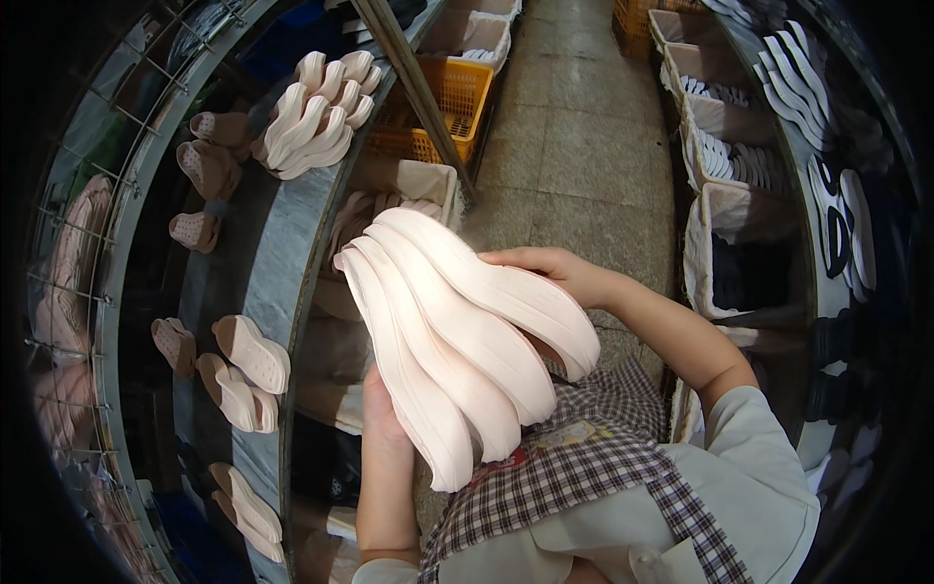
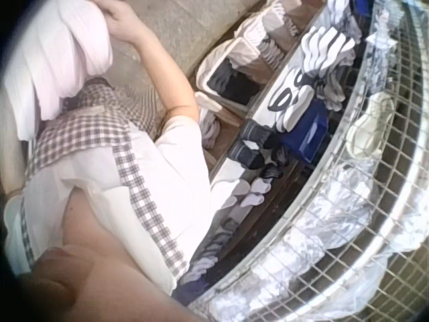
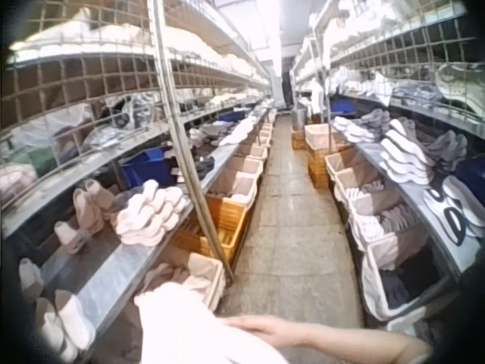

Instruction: The person picks up pink slippers from a shelf, wipes them with a cloth, and uses a brush to clean the soles. They then stack the cleaned slippers and place them into a container.

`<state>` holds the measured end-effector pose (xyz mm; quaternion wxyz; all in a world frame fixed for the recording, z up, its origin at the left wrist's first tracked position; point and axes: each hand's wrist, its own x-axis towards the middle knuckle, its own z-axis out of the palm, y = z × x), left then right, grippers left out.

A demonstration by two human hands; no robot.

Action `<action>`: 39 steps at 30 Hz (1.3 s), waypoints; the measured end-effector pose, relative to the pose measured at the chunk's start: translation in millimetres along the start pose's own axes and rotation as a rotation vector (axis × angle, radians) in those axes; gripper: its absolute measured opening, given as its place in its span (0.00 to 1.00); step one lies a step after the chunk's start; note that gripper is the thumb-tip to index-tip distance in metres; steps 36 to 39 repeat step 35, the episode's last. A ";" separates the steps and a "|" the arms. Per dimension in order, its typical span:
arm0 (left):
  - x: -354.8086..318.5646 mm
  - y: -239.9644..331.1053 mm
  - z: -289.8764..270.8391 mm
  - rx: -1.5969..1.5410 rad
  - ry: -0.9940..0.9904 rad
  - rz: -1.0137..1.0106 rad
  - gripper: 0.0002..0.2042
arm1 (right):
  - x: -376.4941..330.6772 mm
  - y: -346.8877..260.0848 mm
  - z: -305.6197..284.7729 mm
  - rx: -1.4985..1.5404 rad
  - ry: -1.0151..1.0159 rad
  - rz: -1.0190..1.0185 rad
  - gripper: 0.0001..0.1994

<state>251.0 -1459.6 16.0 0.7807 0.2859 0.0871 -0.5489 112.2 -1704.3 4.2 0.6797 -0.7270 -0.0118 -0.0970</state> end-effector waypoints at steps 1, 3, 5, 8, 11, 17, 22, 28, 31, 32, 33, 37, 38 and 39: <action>0.5 0.4 0.0 -0.033 -0.023 -0.006 0.20 | -0.3 0.5 1.0 0.010 0.007 0.027 0.20; 1.1 1.6 -0.1 -0.024 0.013 -0.006 0.20 | -0.6 1.3 2.5 0.079 0.014 0.044 0.20; 1.2 2.9 -0.5 -0.033 0.011 -0.015 0.20 | -0.7 1.7 3.2 0.133 0.022 0.056 0.19; 0.4 5.2 -1.3 -0.026 0.006 -0.011 0.20 | -0.8 2.1 4.8 0.221 0.018 0.055 0.19; 0.1 6.2 -2.9 -0.014 0.009 -0.002 0.20 | -0.9 3.9 6.1 0.284 0.006 0.045 0.19; -0.1 10.9 -9.7 -0.002 -0.044 -0.026 0.21 | 2.1 12.5 10.1 0.341 0.020 0.053 0.20; -1.5 13.2 -15.6 0.002 -0.116 -0.022 0.23 | 0.6 14.2 16.5 0.614 0.036 0.117 0.25; -3.4 13.4 -21.2 0.015 -0.160 -0.023 0.22 | 0.8 9.7 23.5 0.710 0.066 0.150 0.33; -3.1 15.1 -33.0 0.023 -0.214 -0.007 0.22 | -1.0 13.4 24.4 0.716 0.057 0.164 0.35; -2.4 15.3 -36.9 0.031 -0.229 -0.005 0.22 | -2.7 15.9 24.2 0.713 0.048 0.140 0.36; -2.3 14.6 -40.6 0.023 -0.229 0.015 0.23 | -3.4 19.7 24.7 0.683 0.043 0.137 0.37; -2.8 15.8 -45.0 0.022 -0.226 0.057 0.23 | 4.0 29.2 27.2 0.624 0.009 0.063 0.39; -2.8 15.8 -45.0 0.022 -0.226 0.057 0.23 | 4.0 29.2 27.2 0.624 0.009 0.063 0.39; -2.8 15.8 -45.0 0.022 -0.226 0.057 0.23 | 4.0 29.2 27.2 0.624 0.009 0.063 0.39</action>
